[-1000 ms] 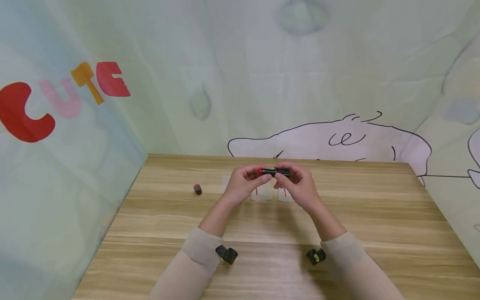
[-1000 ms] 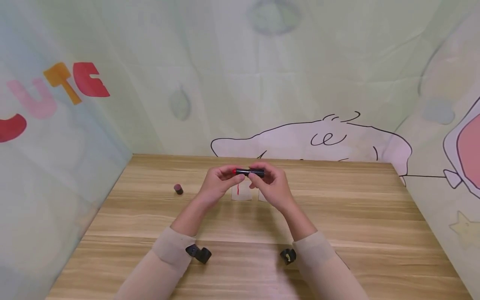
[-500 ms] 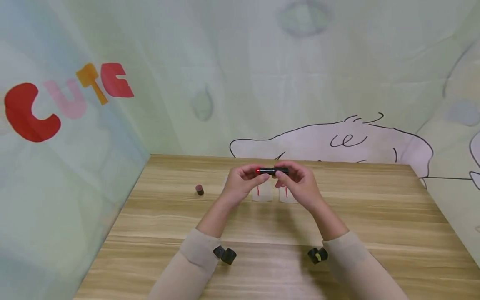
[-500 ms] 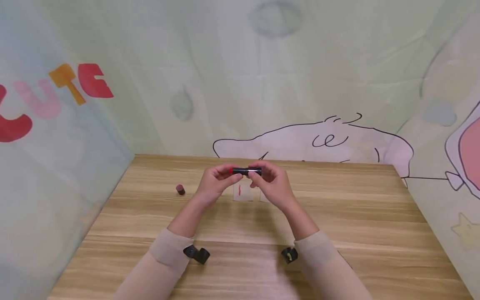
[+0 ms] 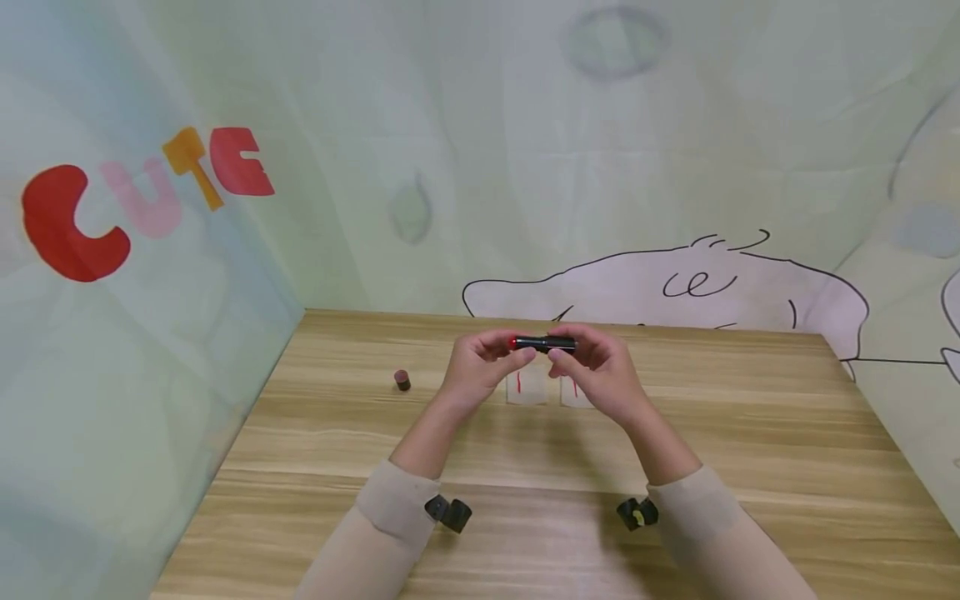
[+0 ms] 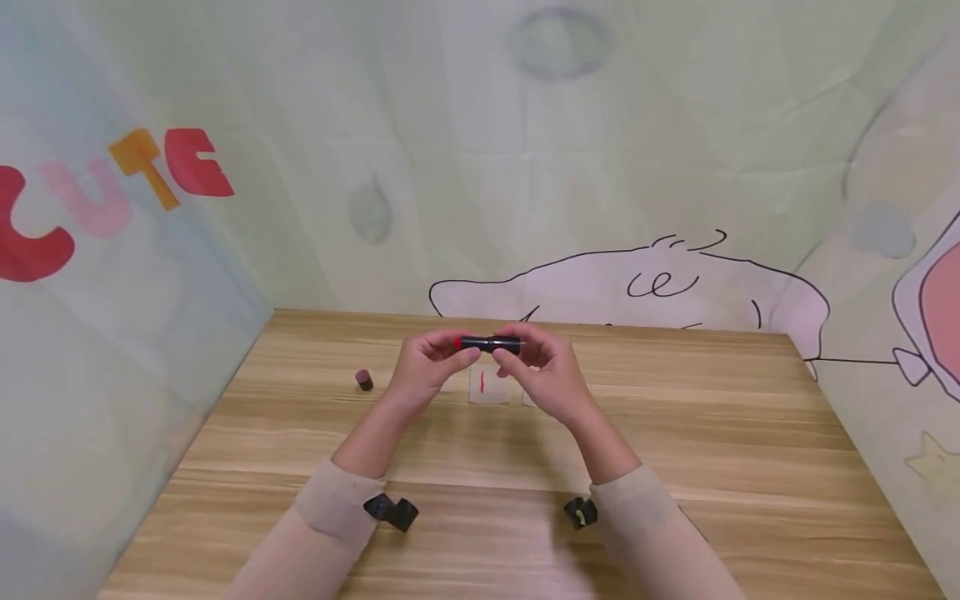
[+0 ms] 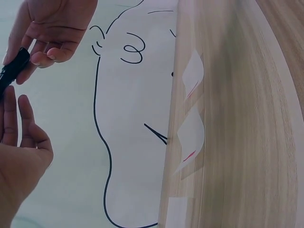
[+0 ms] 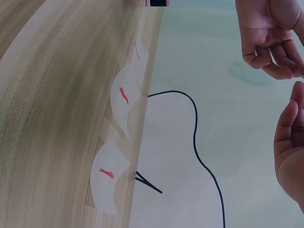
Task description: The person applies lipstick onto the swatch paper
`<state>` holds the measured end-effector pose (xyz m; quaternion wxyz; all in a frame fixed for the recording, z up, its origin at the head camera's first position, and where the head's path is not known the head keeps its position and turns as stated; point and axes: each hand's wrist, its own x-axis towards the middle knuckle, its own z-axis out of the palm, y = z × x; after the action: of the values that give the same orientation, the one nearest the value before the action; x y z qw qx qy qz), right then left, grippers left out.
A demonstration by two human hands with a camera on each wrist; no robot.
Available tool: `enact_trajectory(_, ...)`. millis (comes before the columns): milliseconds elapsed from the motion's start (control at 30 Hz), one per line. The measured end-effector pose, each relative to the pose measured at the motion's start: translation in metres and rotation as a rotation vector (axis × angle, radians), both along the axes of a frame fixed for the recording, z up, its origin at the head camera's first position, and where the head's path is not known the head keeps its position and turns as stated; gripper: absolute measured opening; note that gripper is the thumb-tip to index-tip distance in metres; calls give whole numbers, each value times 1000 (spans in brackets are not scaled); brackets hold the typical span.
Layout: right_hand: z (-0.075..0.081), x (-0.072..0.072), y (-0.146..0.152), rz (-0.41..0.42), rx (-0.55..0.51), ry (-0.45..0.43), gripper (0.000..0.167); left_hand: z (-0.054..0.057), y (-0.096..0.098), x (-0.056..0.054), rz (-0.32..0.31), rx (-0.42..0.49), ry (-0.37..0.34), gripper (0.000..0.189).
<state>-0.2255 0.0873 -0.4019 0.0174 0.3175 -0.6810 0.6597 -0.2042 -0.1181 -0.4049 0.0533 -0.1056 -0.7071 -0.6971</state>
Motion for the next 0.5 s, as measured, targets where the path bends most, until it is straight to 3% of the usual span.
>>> enact_trajectory(500,-2,2,-2,-39,49,71,28,0,-1,5,44,16,-1,20)
